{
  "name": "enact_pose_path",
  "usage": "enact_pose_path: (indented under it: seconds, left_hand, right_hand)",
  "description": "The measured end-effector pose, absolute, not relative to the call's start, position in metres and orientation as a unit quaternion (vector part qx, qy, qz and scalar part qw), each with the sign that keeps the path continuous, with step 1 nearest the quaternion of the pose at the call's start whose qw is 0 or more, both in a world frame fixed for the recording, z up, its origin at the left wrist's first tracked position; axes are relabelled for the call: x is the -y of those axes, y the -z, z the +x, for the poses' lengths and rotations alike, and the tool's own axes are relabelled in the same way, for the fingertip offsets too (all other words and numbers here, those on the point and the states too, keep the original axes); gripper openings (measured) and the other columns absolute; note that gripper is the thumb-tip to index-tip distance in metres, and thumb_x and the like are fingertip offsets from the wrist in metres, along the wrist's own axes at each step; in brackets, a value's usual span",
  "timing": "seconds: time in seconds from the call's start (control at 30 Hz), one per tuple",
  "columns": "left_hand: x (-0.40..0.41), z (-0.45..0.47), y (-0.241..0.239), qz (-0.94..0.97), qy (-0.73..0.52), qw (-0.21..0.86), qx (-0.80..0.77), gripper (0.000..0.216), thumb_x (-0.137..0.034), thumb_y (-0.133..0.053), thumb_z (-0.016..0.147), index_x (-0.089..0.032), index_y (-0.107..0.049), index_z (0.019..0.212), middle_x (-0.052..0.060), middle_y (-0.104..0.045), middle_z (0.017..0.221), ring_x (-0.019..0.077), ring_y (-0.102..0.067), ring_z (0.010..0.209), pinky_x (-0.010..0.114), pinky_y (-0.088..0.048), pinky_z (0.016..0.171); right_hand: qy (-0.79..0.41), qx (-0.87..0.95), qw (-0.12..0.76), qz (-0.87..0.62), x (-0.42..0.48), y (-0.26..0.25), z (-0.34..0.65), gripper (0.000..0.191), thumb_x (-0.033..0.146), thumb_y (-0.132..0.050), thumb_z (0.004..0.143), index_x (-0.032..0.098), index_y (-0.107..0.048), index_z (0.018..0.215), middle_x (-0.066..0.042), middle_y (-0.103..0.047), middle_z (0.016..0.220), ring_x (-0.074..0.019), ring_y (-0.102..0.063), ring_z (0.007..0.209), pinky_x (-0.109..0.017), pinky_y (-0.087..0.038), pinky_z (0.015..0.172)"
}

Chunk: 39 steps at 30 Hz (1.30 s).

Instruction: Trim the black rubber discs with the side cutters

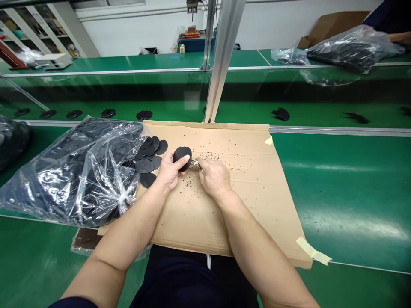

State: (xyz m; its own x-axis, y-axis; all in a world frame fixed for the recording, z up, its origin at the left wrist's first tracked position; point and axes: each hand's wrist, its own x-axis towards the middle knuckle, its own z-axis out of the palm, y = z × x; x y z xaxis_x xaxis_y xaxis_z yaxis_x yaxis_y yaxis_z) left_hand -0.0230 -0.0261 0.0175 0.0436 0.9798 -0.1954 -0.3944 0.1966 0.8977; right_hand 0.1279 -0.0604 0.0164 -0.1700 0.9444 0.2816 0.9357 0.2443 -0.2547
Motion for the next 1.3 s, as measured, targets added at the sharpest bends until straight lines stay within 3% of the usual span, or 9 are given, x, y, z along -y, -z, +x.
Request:
enact_pose_path:
  seconds: [0.17, 0.33, 0.47, 0.6, 0.7, 0.77, 0.9, 1.03, 1.3]
  left_hand:
    - [0.025, -0.022, -0.016, 0.318, -0.535, 0.644, -0.446, 0.058, -0.030, -0.091, 0.050, -0.015, -0.060, 0.097, -0.002, -0.058, 0.076, 0.0067, -0.052, 0.053, 0.016, -0.031, 0.035]
    - [0.023, -0.023, -0.017, 0.294, -0.551, 0.664, -0.412, 0.056, -0.022, -0.089, 0.054, -0.018, -0.061, 0.103, -0.001, -0.062, 0.085, 0.0068, -0.055, 0.058, 0.015, -0.035, 0.039]
    - [0.018, -0.028, -0.016, 0.253, -0.572, 0.680, -0.383, 0.062, -0.004, -0.083, 0.053, -0.019, -0.059, 0.108, 0.002, -0.066, 0.100, 0.0122, -0.065, 0.081, 0.019, -0.052, 0.064]
    - [0.012, -0.032, -0.016, 0.236, -0.551, 0.725, -0.339, 0.037, -0.006, -0.079, 0.062, -0.013, -0.063, 0.094, 0.005, -0.069, 0.093, 0.0138, -0.066, 0.086, 0.023, -0.054, 0.078]
    - [0.011, -0.033, -0.020, 0.207, -0.550, 0.735, -0.338, 0.023, -0.007, -0.074, 0.071, -0.015, -0.062, 0.089, 0.002, -0.069, 0.085, 0.0115, -0.066, 0.078, 0.021, -0.054, 0.072]
    - [0.011, -0.033, -0.024, 0.193, -0.542, 0.738, -0.352, 0.019, -0.010, -0.071, 0.076, -0.017, -0.061, 0.090, 0.001, -0.067, 0.081, 0.0106, -0.065, 0.071, 0.018, -0.052, 0.060]
    - [0.012, -0.037, -0.027, 0.164, -0.490, 0.775, -0.364, 0.015, -0.015, -0.064, 0.083, -0.016, -0.061, 0.097, 0.001, -0.060, 0.070, 0.0079, -0.056, 0.054, 0.013, -0.032, 0.038]
    - [0.011, -0.040, -0.022, 0.165, -0.443, 0.808, -0.351, 0.017, -0.011, -0.059, 0.082, -0.012, -0.060, 0.099, 0.002, -0.057, 0.067, 0.0080, -0.051, 0.048, 0.013, -0.028, 0.035]
    - [0.011, -0.040, -0.019, 0.218, -0.409, 0.813, -0.353, 0.022, -0.011, -0.062, 0.076, -0.013, -0.059, 0.097, 0.001, -0.057, 0.066, 0.0092, -0.049, 0.042, 0.014, -0.023, 0.032]
  right_hand:
    - [-0.043, 0.757, 0.166, -0.631, 0.061, -0.019, 0.126, 0.029, 0.011, -0.051, 0.080, 0.025, -0.068, 0.100, -0.006, -0.070, 0.089, -0.0252, -0.061, 0.078, -0.034, -0.043, 0.063]
    - [-0.128, 0.731, 0.260, -0.617, 0.060, -0.016, 0.124, 0.021, 0.016, -0.050, 0.084, 0.024, -0.067, 0.093, -0.004, -0.069, 0.088, -0.0209, -0.061, 0.077, -0.030, -0.044, 0.063]
    - [-0.175, 0.671, 0.388, -0.607, 0.058, -0.013, 0.127, 0.017, 0.022, -0.050, 0.087, 0.023, -0.066, 0.088, -0.001, -0.068, 0.083, -0.0187, -0.060, 0.075, -0.029, -0.044, 0.065]
    - [-0.187, 0.640, 0.416, -0.618, 0.057, -0.013, 0.130, 0.016, 0.027, -0.051, 0.086, 0.022, -0.066, 0.085, -0.001, -0.066, 0.077, -0.0185, -0.058, 0.070, -0.030, -0.044, 0.063]
    - [-0.195, 0.657, 0.405, -0.606, 0.057, -0.011, 0.131, 0.017, 0.027, -0.052, 0.085, 0.022, -0.068, 0.090, -0.002, -0.067, 0.081, -0.0198, -0.060, 0.075, -0.032, -0.046, 0.068]
    - [-0.199, 0.680, 0.396, -0.584, 0.057, -0.010, 0.130, 0.021, 0.027, -0.053, 0.085, 0.023, -0.068, 0.099, -0.003, -0.068, 0.086, -0.0209, -0.061, 0.080, -0.034, -0.048, 0.074]
    - [-0.191, 0.735, 0.352, -0.547, 0.059, -0.010, 0.128, 0.035, 0.024, -0.055, 0.084, 0.022, -0.065, 0.118, -0.006, -0.069, 0.101, -0.0227, -0.063, 0.093, -0.038, -0.050, 0.085]
    - [-0.179, 0.774, 0.299, -0.529, 0.063, -0.015, 0.125, 0.037, 0.022, -0.055, 0.084, 0.023, -0.064, 0.120, -0.006, -0.070, 0.106, -0.0222, -0.064, 0.096, -0.036, -0.050, 0.089]
    - [-0.185, 0.786, 0.244, -0.537, 0.065, -0.024, 0.126, 0.033, 0.024, -0.055, 0.085, 0.026, -0.063, 0.117, -0.004, -0.071, 0.101, -0.0213, -0.065, 0.091, -0.031, -0.048, 0.080]
